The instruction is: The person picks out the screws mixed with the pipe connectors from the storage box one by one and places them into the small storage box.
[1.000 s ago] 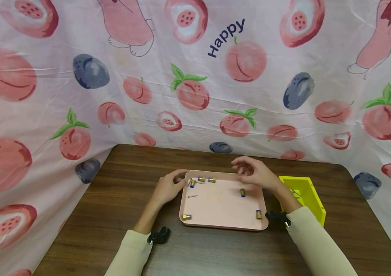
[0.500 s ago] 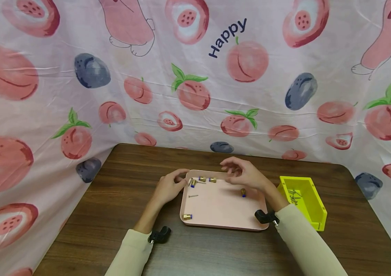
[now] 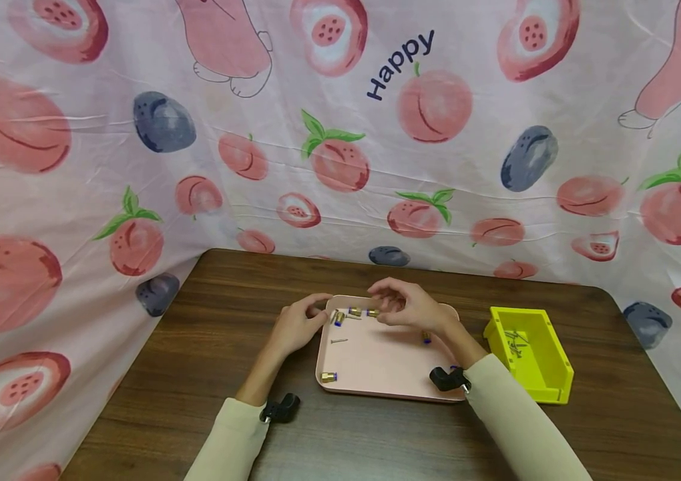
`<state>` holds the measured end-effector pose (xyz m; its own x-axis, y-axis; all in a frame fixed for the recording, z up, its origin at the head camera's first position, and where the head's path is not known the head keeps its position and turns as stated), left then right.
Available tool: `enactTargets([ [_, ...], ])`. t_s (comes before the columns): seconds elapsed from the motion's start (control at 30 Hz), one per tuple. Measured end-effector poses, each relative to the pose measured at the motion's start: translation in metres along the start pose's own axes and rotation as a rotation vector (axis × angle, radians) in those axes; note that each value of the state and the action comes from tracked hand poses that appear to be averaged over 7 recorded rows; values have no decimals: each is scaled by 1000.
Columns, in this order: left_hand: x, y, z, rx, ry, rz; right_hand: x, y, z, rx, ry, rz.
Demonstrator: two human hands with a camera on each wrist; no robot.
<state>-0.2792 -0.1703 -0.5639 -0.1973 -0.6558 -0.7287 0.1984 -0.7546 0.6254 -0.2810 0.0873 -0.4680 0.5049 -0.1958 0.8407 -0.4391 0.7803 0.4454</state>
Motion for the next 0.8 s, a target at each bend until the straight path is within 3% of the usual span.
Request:
enactTargets([
  [0.8,1,-1,1,-14,-8,2,-3,-41,24,104,48,-3],
])
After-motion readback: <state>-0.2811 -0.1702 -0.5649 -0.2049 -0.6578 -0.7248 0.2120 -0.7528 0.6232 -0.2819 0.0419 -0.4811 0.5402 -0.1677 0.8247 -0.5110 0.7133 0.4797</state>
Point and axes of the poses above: each hand's wrist, its own z-axis towards the middle knuckle, its own y-axis out of the back of the hand, x = y × z, the point moved 7 cm from there along z, towards the middle knuckle, and after that the axes turned 7 degrees about -x, right-handed, at the moved point
